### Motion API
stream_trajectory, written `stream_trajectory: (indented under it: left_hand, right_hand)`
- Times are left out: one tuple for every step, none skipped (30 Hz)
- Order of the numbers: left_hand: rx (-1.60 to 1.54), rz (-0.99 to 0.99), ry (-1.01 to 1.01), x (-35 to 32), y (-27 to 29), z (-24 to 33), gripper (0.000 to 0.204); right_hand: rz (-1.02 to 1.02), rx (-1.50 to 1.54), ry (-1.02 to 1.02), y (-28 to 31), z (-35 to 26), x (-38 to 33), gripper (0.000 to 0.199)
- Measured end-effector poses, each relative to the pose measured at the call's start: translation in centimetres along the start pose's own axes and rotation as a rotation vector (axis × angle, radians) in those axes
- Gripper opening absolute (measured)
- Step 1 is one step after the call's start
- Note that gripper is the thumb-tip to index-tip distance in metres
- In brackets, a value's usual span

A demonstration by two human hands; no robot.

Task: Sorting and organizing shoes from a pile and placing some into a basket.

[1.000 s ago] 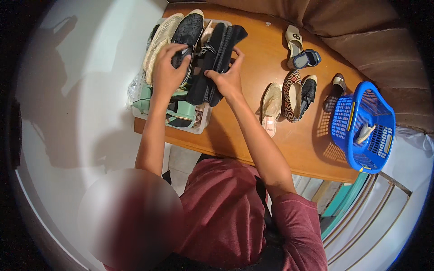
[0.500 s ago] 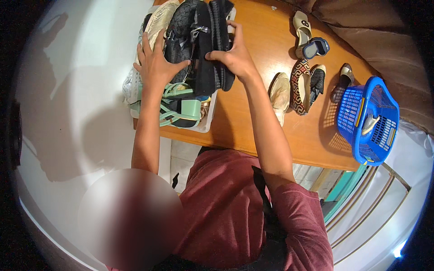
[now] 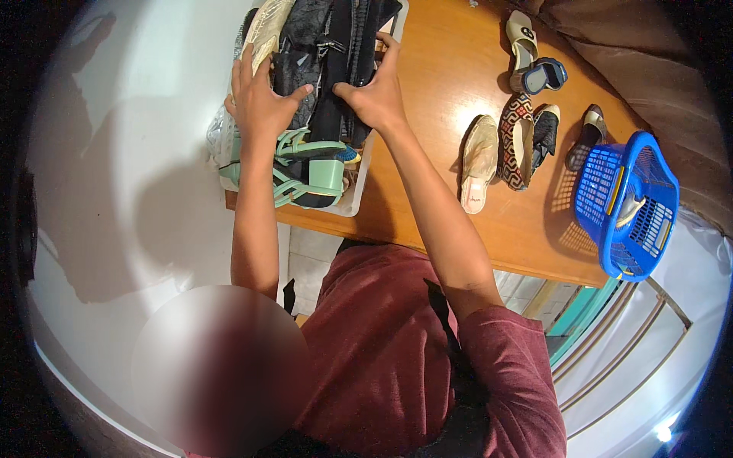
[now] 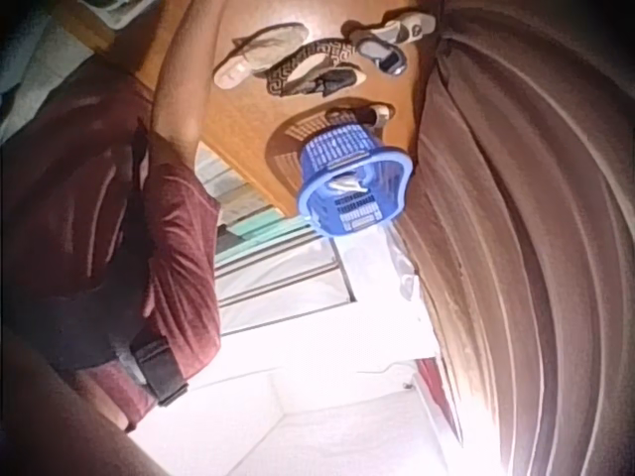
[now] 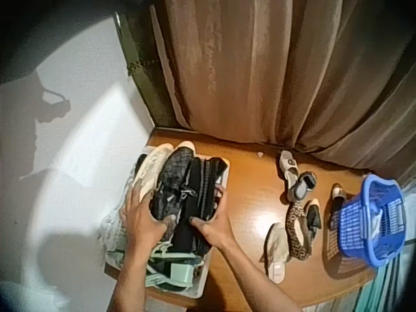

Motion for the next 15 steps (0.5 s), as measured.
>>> stream_trajectory:
  left_hand:
    - [-0.004,-0.002,-0.002,0.0,0.0,-0.1,0.081]
    - [-0.002,-0.010,0.012,0.0,-0.1,-0.2,0.083]
    - [0.000,-0.017,0.025,0.0,-0.2,-0.3,0.086]
    - [-0.003,-0.017,0.025,0.0,-0.1,-0.4,0.086]
    - [-0.037,-0.018,0.031,0.0,0.3,-0.1,0.088]
    - [-0.071,-0.021,0.037,0.1,0.5,0.1,0.090]
    - [-0.117,-0.020,0.032,0.4,0.7,0.5,0.092]
    - [-0.120,-0.021,0.028,0.6,1.2,1.3,0.092]
    - [-0.156,0.056,-0.073,0.8,2.1,2.5,0.089]
    - [-0.192,0.134,-0.176,0.9,2.9,3.6,0.086]
    - [-0.266,0.208,-0.332,1.5,3.3,4.5,0.074]
    - [-0.259,0.212,-0.324,2.2,2.6,4.4,0.074]
    - [-0.214,0.166,-0.388,2.8,1.3,4.3,0.071]
    - [-0.182,0.117,-0.468,3.3,0.9,5.2,0.068]
    - [-0.206,0.099,-0.440,3.6,0.9,5.8,0.060]
  right_hand:
    - [0.003,-0.003,-0.001,-0.1,0.1,-0.1,0.101]
    - [0.013,-0.007,0.018,-0.4,-0.1,-0.3,0.100]
    - [0.024,-0.010,0.038,-0.7,-0.3,-0.4,0.099]
    - [0.035,-0.013,0.058,-1.0,-0.5,-0.5,0.098]
    - [0.043,-0.038,0.134,-0.8,0.3,-0.4,0.094]
    - [0.051,-0.044,0.136,-0.8,0.7,-0.7,0.094]
    - [0.061,0.019,0.061,-0.7,1.3,-0.9,0.092]
    - [0.066,0.085,-0.015,-0.9,1.8,-1.0,0.089]
    - [0.084,0.087,-0.040,-1.2,1.7,-1.6,0.087]
    - [0.085,0.085,-0.041,-1.3,1.5,-1.7,0.087]
    - [0.091,0.006,-0.056,-1.4,1.2,-1.8,0.089]
    - [0.086,-0.068,-0.069,-1.9,0.4,-1.9,0.091]
    - [0.020,-0.119,-0.101,-2.1,-0.5,-2.0,0.093]
    - [0.029,-0.121,-0.098,-1.8,-0.4,-1.9,0.093]
    - [0.016,-0.131,-0.106,-1.9,-0.3,-1.9,0.093]
Point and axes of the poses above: each hand's wrist, its own x-axis towards the middle knuckle, its own y-axis out of the back of the hand, z = x × y, the point moved 2 cm from there along x, towards the middle knuckle, and after that the axes turned 8 degrees about x, right-handed, at the moved point
